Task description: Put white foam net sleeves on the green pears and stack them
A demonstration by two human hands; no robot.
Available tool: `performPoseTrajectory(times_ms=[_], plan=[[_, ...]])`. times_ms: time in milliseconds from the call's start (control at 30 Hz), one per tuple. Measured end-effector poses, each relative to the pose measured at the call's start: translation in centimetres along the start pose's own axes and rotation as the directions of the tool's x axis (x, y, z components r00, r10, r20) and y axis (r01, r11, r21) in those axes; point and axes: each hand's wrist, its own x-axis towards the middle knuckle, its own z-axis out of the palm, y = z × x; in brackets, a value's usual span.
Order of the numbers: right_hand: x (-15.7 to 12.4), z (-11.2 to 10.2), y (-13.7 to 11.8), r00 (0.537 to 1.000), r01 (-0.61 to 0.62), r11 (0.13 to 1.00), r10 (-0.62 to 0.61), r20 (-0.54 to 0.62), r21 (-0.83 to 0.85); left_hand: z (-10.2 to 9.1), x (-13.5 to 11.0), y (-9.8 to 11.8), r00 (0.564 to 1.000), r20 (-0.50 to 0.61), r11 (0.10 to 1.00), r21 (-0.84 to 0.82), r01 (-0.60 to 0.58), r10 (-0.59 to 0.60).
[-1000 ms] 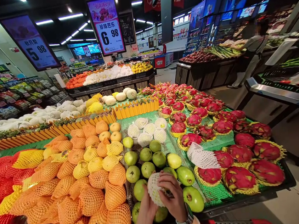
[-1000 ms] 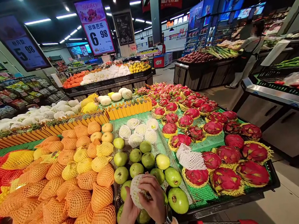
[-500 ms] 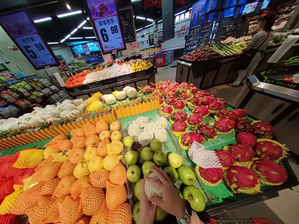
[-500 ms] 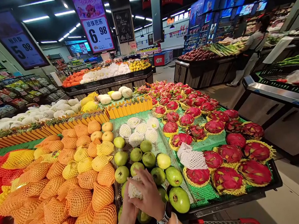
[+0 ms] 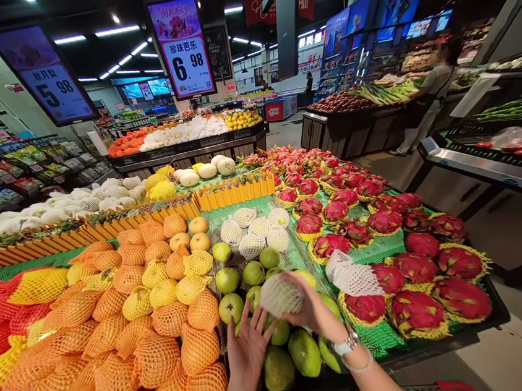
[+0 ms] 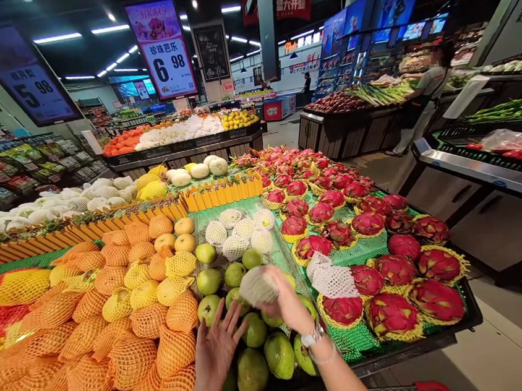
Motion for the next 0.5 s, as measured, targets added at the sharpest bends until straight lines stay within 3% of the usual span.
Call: performPoseTrajectory(times_ms=[100, 233, 367, 500], plan=[[3.5, -2.2, 3.8, 0.981, -0.093, 0.991, 0.075, -0.181, -0.094, 0.1, -0.4, 0.7, 0.999, -0.016, 0.999, -0.019, -0.042, 0.041], [7.0, -3.7, 8.0, 0.967, -0.140, 0.972, 0.094, -0.235, -0.190, 0.4, -1.3, 0.5, 0.971, -0.218, 0.992, 0.099, -0.077, 0.097], [7.6, -2.7, 9.9, 0.970, -0.120, 0.965, 0.064, -0.233, -0.234, 0.8, -1.7, 0.3, 0.927, -0.361, 0.989, 0.134, -0.055, 0.101], [7.1, -1.5, 10.1, 0.966, -0.088, 0.957, 0.014, -0.257, -0.277, 1.2, -1.7, 0.6, 0.912, -0.401, 0.992, 0.120, -0.036, 0.081]])
